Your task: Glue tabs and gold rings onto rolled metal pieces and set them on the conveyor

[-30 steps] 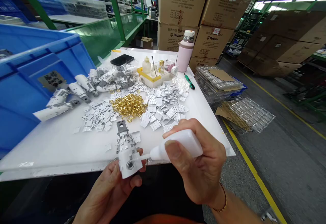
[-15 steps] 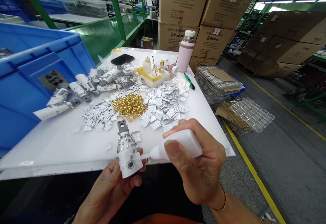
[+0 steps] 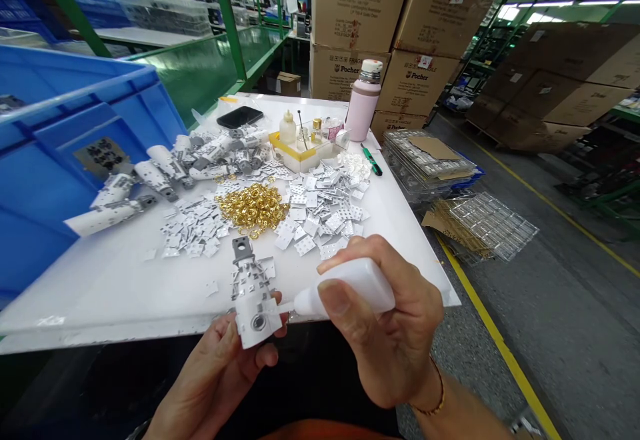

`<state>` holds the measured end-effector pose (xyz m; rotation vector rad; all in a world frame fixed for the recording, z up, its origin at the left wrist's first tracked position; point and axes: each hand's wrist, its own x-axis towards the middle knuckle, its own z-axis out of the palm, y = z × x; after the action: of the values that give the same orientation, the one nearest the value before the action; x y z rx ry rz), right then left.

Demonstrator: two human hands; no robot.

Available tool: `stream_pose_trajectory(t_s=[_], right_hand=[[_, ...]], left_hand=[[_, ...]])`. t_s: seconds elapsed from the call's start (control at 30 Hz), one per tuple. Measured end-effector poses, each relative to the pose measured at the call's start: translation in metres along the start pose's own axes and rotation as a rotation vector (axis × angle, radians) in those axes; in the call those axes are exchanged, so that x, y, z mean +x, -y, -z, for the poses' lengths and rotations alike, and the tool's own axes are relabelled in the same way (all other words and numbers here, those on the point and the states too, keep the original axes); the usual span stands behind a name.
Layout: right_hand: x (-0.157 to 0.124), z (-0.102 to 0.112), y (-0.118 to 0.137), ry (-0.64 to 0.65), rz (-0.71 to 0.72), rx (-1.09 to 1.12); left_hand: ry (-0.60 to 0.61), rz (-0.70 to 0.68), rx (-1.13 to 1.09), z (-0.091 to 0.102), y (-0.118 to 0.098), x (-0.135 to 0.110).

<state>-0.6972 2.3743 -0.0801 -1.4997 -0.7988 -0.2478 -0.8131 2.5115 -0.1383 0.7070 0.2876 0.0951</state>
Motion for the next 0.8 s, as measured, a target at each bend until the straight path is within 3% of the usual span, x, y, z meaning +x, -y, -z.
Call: stream_pose_trajectory(t_s=[0.33, 0.57, 0.8], right_hand=[[-0.0006, 0.0001, 0.0016, -0.004, 0.013, -0.007], [-0.0018, 0.0017, 0.0041, -0.053, -0.012, 0.125], [-0.0053, 0.0070, 0.0031, 0.056, -0.040, 0.099]], left_hand=[[-0.005, -0.003, -0.016, 0.0004, 0.0013, 0.0006], [-0.041, 0.008, -0.023, -0.0002, 0.0011, -0.0002], [-0.025, 0.013, -0.022, -0.0005, 0.0002, 0.0009]])
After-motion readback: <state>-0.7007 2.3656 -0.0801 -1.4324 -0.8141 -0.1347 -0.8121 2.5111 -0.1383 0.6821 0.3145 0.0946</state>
